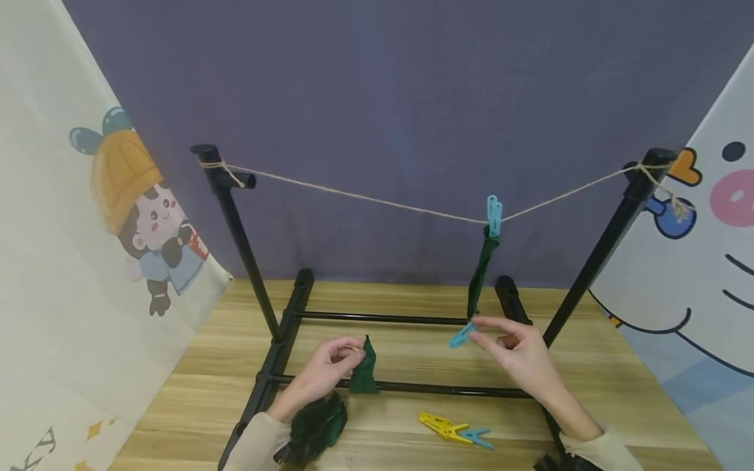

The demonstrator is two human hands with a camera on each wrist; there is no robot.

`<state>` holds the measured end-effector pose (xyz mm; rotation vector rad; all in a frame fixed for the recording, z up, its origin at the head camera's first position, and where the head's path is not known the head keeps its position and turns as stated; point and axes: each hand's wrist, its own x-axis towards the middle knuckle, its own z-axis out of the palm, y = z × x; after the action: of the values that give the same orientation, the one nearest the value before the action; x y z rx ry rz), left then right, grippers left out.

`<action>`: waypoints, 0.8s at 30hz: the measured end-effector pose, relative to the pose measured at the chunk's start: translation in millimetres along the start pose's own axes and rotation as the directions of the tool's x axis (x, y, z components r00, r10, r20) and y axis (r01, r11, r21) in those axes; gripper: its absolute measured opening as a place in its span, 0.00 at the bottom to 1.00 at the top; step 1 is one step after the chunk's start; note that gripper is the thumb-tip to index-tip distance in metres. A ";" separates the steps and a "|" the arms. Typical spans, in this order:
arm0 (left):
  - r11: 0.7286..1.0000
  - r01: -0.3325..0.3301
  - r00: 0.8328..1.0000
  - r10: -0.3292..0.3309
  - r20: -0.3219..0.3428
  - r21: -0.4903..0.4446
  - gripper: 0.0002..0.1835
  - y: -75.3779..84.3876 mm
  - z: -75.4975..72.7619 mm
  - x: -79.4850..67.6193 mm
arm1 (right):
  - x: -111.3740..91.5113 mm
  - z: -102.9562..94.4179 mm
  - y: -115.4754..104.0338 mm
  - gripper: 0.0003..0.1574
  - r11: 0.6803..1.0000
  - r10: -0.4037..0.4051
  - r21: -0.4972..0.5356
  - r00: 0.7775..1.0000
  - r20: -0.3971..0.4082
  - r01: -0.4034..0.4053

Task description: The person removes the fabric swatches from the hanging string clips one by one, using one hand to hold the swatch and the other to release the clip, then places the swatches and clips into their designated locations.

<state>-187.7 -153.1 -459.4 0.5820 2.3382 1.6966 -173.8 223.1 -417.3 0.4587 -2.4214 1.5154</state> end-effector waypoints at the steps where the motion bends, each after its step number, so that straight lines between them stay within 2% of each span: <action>1: 1.000 0.005 1.000 -0.005 -0.001 -0.001 0.18 -0.5 -0.7 -0.8 | -0.8 1.0 1.1 0.18 1.000 0.012 0.001 1.000 0.005 -0.012; 8: 0.999 0.041 0.999 -0.041 -0.001 0.000 0.18 -5.4 -2.0 -4.2 | -6.4 5.4 8.6 0.16 0.997 0.074 -0.011 0.997 0.035 -0.073; 15: 0.999 0.036 0.999 -0.036 -0.002 0.010 0.17 -11.9 -1.0 -9.0 | -10.7 7.6 16.7 0.15 0.997 0.076 -0.015 0.997 0.020 -0.076; 24: 0.998 0.055 0.998 -0.055 -0.002 -0.001 0.18 -25.0 -0.3 -14.8 | -17.9 8.1 24.5 0.18 0.984 0.176 -0.021 0.983 0.061 -0.175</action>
<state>-179.4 -166.3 -483.9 0.5107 2.3326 1.6749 -167.3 228.2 -447.6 0.3005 -2.5801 1.5714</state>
